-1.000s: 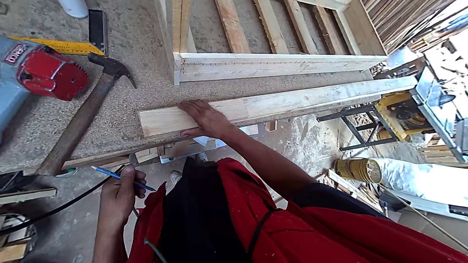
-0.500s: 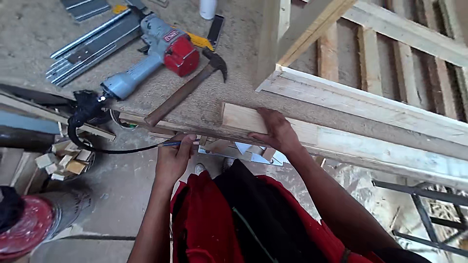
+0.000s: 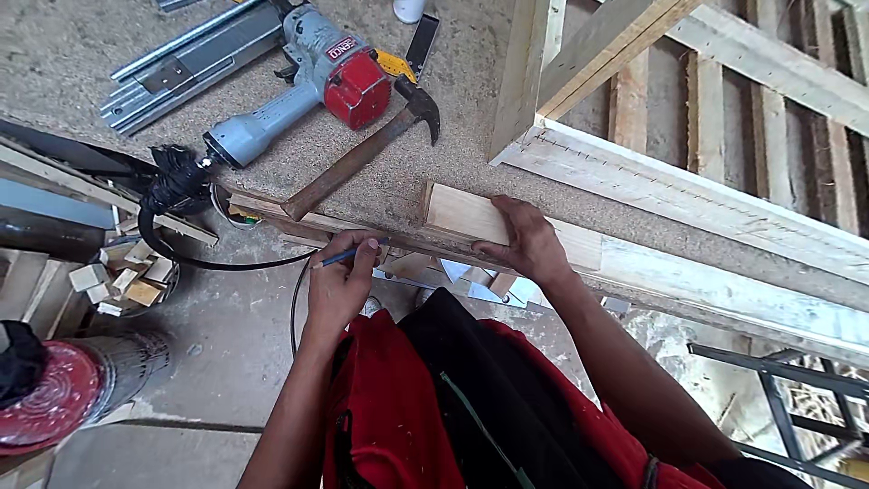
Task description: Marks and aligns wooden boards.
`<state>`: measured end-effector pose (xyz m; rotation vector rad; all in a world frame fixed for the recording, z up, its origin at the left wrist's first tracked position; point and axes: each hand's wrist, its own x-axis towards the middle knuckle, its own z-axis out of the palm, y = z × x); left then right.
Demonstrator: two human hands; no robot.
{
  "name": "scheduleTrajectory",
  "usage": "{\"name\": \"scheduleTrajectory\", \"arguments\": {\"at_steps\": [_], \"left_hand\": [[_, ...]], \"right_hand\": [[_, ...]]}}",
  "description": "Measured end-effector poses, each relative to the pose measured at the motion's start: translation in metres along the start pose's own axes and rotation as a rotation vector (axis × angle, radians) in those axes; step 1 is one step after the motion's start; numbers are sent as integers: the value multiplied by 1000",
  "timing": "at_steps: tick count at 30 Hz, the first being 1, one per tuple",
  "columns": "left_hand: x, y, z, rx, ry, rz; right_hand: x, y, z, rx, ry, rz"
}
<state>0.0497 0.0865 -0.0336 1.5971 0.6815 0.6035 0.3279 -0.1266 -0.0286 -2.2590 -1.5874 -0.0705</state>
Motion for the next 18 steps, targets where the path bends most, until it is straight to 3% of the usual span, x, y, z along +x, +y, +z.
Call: {"name": "scheduleTrajectory", "arguments": {"at_steps": [5, 11, 15, 18], "left_hand": [[15, 5, 14, -21, -18, 166], [70, 9, 53, 158, -68, 309], [79, 13, 59, 239, -88, 271], [31, 30, 23, 435, -325, 64]], "right_hand": [[0, 0, 1, -5, 16, -3], [0, 1, 3, 6, 21, -6], [1, -1, 2, -4, 23, -5], [0, -1, 1, 12, 20, 2]]}}
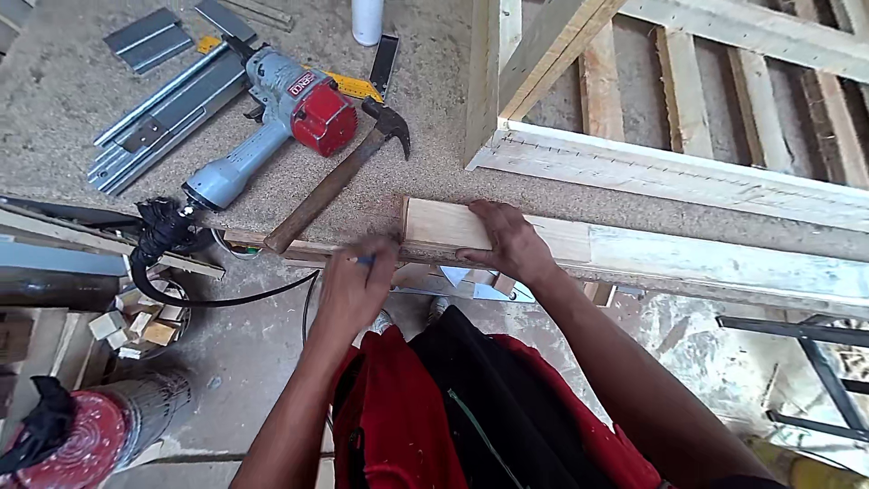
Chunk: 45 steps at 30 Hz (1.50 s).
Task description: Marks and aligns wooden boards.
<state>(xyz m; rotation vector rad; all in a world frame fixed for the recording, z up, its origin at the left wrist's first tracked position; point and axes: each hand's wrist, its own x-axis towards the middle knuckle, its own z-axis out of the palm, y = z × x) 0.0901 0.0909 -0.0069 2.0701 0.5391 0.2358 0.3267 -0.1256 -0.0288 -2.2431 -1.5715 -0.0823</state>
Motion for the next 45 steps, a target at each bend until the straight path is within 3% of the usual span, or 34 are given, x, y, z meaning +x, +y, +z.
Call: {"name": "scheduleTrajectory", "arguments": {"at_steps": [2, 3, 5, 7, 11, 14, 17, 20, 23, 26, 30, 32, 35, 38, 41, 45], "left_hand": [[-42, -19, -8, 125, -326, -178], [-59, -38, -4, 158, -375, -214], [-84, -53, -8, 147, -273, -236], [-88, -24, -15, 8, -103, -183], [-37, 67, 15, -291, 69, 146], [18, 135, 65, -235, -87, 465], [82, 192, 126, -12, -339, 623], [140, 226, 185, 177, -595, 567], [178, 236, 228, 143, -789, 446], [195, 239, 251, 184, -927, 330], [209, 234, 261, 267, -981, 264], [222, 240, 261, 441, -906, 412], [215, 281, 253, 914, -532, 835], [189, 307, 233, 843, -359, 1059], [164, 304, 203, 601, -309, 1031], [113, 259, 158, 99, -92, 764]], "right_hand": [[-1, 3, -1, 5, -15, 7], [0, 5, -1, -1, -20, 10], [2, 0, 3, 0, -24, 20], [0, -8, 3, -24, -41, 59], [-3, -5, -3, -88, -24, 51], [-2, -3, -8, 27, 8, 26], [-18, -14, -31, 351, 160, 253], [-21, -7, -21, 237, 3, 262], [-18, 1, -37, 310, -131, 165], [-15, 7, -35, 235, -101, 91], [-7, 5, -8, 102, 25, 77], [-1, 7, 4, 78, 31, 42], [3, 6, 9, 104, -23, 37], [2, 8, 7, 142, -56, 24], [-8, 12, -10, 177, -28, 81], [-53, 62, -47, 107, -1, 65]]}}
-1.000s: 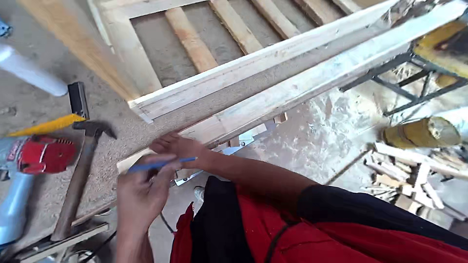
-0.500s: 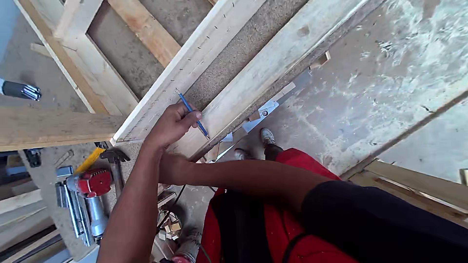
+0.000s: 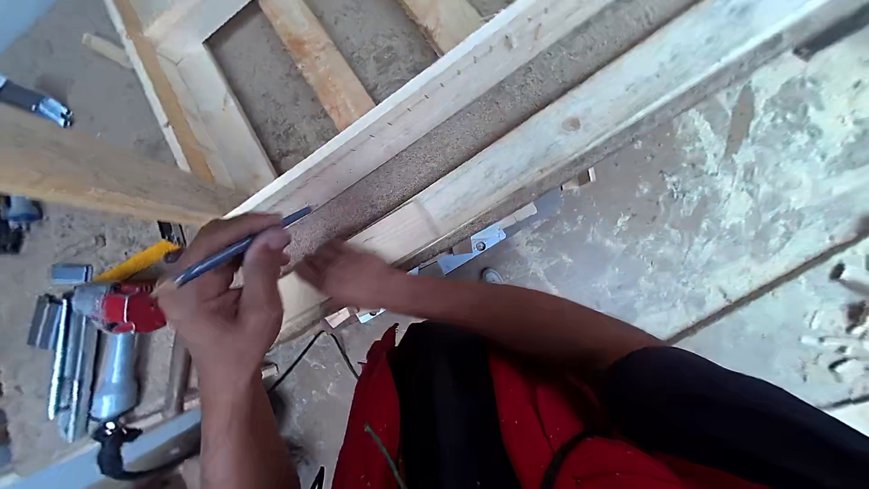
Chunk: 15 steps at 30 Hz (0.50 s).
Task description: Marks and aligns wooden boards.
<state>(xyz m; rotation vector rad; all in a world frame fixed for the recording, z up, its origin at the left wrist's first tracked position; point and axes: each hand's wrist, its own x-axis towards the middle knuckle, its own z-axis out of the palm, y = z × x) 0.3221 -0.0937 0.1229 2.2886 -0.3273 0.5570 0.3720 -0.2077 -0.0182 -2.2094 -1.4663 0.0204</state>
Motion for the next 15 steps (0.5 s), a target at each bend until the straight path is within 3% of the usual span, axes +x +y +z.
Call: {"name": "scheduleTrajectory", "arguments": {"at_steps": [3, 6, 9, 15], "left_hand": [[-76, 3, 2, -119, 323, -295], [-123, 21, 35, -114, 486, -497], [-138, 24, 89, 1, 473, -512], [-130, -3, 185, 187, 526, -419]], "right_hand": [[-58, 73, -50, -34, 16, -9], [-114, 138, -88, -46, -17, -25], [-138, 168, -107, -70, -17, -57], [-141, 171, -107, -97, -10, -78]]}}
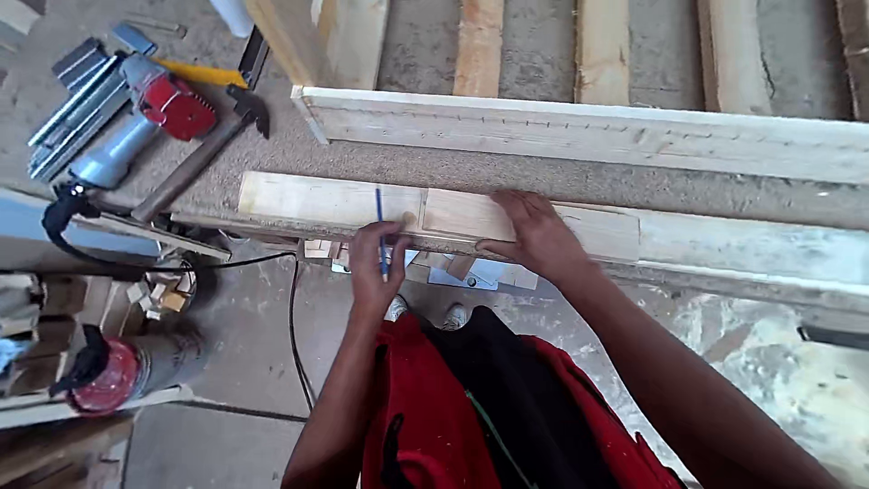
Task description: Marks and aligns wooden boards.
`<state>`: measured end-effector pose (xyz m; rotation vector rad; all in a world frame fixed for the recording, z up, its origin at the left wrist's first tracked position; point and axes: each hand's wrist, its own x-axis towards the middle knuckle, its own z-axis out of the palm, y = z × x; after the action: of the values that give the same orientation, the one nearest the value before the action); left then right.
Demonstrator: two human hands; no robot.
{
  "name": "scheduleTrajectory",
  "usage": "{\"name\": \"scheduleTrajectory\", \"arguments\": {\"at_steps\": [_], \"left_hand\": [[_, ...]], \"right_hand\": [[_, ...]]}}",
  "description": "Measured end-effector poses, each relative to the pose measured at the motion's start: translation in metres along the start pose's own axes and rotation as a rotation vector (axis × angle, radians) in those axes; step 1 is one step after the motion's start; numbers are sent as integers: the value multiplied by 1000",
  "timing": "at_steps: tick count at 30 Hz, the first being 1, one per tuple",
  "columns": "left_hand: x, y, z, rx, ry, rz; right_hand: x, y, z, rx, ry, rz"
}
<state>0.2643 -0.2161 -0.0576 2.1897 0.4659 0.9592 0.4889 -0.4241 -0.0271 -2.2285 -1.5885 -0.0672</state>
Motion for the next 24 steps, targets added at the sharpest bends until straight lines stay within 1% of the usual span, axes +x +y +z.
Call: {"name": "scheduleTrajectory", "arguments": {"at_steps": [3, 7, 16, 24], "left_hand": [[-6, -4, 23, 8, 117, -9], [-5, -7, 30, 8, 181, -18], [-2, -12, 35, -50, 193, -2], [2, -14, 32, -47, 160, 25]], "right_hand": [[2, 0, 0, -9, 7, -24], [5, -5, 1, -11, 8, -35], [8, -7, 4, -27, 9, -16], [7, -9, 2, -10, 17, -13]]}}
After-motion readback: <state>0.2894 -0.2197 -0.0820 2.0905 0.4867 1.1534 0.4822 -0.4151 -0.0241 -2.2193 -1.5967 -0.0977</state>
